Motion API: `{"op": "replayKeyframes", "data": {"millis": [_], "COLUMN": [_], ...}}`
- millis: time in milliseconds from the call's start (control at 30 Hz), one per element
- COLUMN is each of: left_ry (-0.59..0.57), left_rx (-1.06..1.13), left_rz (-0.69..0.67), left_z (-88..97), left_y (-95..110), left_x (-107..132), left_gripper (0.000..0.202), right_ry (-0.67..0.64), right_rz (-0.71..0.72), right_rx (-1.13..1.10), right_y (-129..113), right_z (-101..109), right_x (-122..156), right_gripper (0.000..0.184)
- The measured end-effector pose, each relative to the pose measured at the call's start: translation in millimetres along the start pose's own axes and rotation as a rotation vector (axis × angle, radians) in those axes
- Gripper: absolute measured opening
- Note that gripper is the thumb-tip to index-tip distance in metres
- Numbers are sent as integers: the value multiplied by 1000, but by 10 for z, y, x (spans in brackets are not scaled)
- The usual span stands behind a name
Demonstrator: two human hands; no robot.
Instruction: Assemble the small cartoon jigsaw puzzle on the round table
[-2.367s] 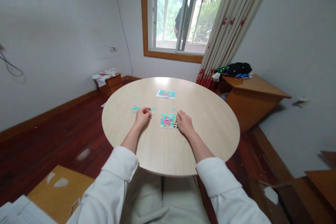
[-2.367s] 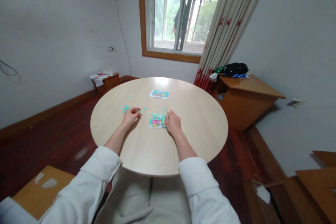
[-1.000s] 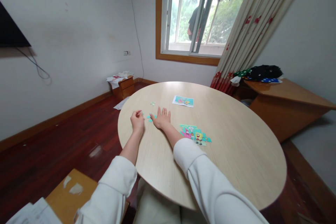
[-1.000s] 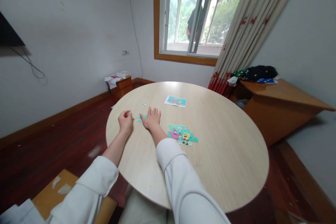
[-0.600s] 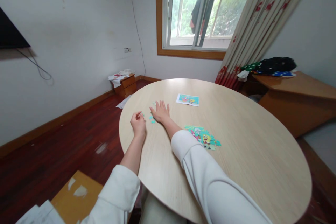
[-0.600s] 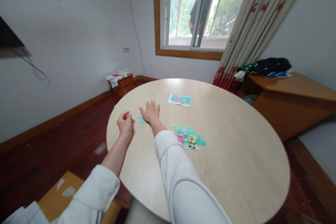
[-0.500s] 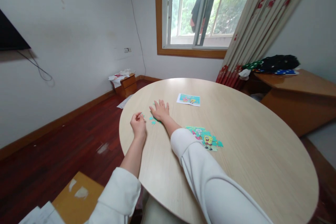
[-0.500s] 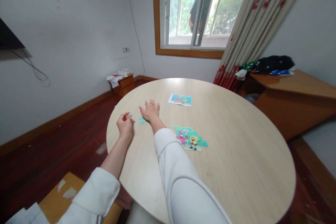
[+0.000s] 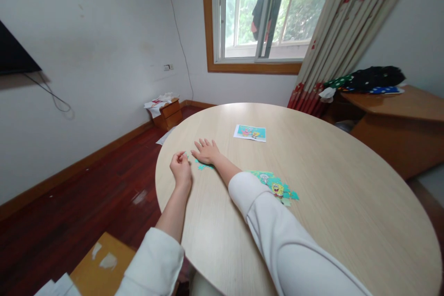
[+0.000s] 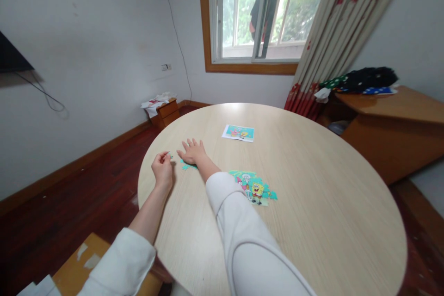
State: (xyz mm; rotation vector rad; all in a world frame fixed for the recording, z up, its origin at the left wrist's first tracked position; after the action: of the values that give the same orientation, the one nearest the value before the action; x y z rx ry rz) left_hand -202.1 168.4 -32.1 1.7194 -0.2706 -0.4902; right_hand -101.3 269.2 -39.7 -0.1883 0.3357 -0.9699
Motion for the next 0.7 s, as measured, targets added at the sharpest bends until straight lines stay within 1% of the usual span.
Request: {"op": "replayKeyframes", "data": {"millis": [100,167,233,300,400,533,700], "left_ry": [-10,-29,-71,-137,-246,-363,-456], "left_rx": [6,4,-4,-15,-52,-119,-140], "left_rz": [-11,-13,-8,-4,-12,-34,-65], "left_z": [-12,-27,-53,-92,-143,-175,-145], "left_y": [-1,-6,-12,-9,28,113,217], "left_x": [-3,10,45,109,261,531,875], "left_gripper": [15,15,16,17,17,14,12], "right_ry": [5,25,34,44,41,39,63], "right_rz": [78,100,126,139,174,183,181], "right_rx": [-12,-3,0,4,2,6,-14], "right_y": [-168,-240,-301,-337,-390,-415,-413], "right_z": [4,30,58,94,145,222,333], "right_x": [244,417,590,758,1007,1320,1700], "right_gripper": [68,66,63,60,60,60,57]}}
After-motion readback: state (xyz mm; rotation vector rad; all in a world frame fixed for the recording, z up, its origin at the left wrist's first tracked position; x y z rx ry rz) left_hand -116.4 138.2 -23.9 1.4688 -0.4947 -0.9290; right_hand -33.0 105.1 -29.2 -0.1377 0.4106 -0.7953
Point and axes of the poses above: each hand's wrist, its own x-axis away from the middle knuckle, its own z-axis out of the back of the hand, y = z × x, the point moved 8 cm from there along -x, towards the middle knuckle, and after that the axes turned 13 degrees about y, right-handed, at the moved point
